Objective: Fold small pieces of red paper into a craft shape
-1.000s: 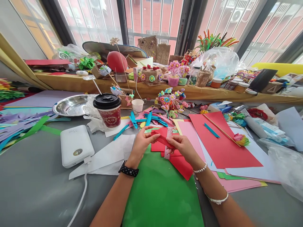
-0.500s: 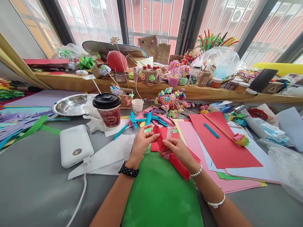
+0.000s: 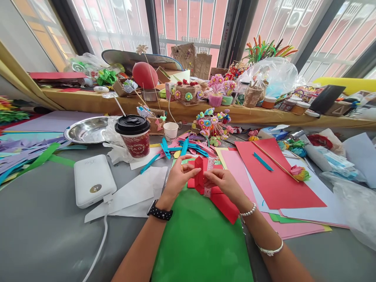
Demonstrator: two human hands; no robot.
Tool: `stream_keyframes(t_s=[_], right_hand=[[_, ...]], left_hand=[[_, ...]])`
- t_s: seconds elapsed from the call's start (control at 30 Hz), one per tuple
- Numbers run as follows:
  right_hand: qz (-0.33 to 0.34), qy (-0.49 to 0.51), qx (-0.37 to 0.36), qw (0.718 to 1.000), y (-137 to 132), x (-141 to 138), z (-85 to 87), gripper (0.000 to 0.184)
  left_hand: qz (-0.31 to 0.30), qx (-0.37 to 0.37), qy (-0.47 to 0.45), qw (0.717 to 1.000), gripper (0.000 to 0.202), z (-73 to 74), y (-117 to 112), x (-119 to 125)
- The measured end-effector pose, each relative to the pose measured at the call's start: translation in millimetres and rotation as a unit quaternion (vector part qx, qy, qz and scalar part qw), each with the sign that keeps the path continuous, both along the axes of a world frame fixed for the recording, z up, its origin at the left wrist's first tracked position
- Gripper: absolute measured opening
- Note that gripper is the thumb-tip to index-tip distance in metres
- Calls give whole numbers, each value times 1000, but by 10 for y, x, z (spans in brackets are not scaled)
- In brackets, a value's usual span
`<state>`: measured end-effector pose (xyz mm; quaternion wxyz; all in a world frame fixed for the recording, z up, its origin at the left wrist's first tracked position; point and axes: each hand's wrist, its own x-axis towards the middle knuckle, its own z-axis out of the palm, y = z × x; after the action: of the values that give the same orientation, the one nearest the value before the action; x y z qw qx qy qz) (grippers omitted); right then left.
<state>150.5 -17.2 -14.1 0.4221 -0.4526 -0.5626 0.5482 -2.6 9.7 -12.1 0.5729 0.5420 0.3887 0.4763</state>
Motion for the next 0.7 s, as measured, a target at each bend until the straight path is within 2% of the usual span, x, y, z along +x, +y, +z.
stream_keyframes(t_s=[0.1,0.17,0.33,0.7], right_hand=[[-69,20,23,997,32,49,20,28],[-81,24,34,996,36,51,22,26],[-63,17,28,998,18,-5,-21,25],[-53,47,-2,998,12,-22,-48,23]], left_hand=[[-48,-18,21,998,45,41,-27,3],[-69,-22,29,997,45,57,-42,5],[-83,-37,37,995,47,60,-59,5],[-70,-74,53,993,46,89,-67,2]])
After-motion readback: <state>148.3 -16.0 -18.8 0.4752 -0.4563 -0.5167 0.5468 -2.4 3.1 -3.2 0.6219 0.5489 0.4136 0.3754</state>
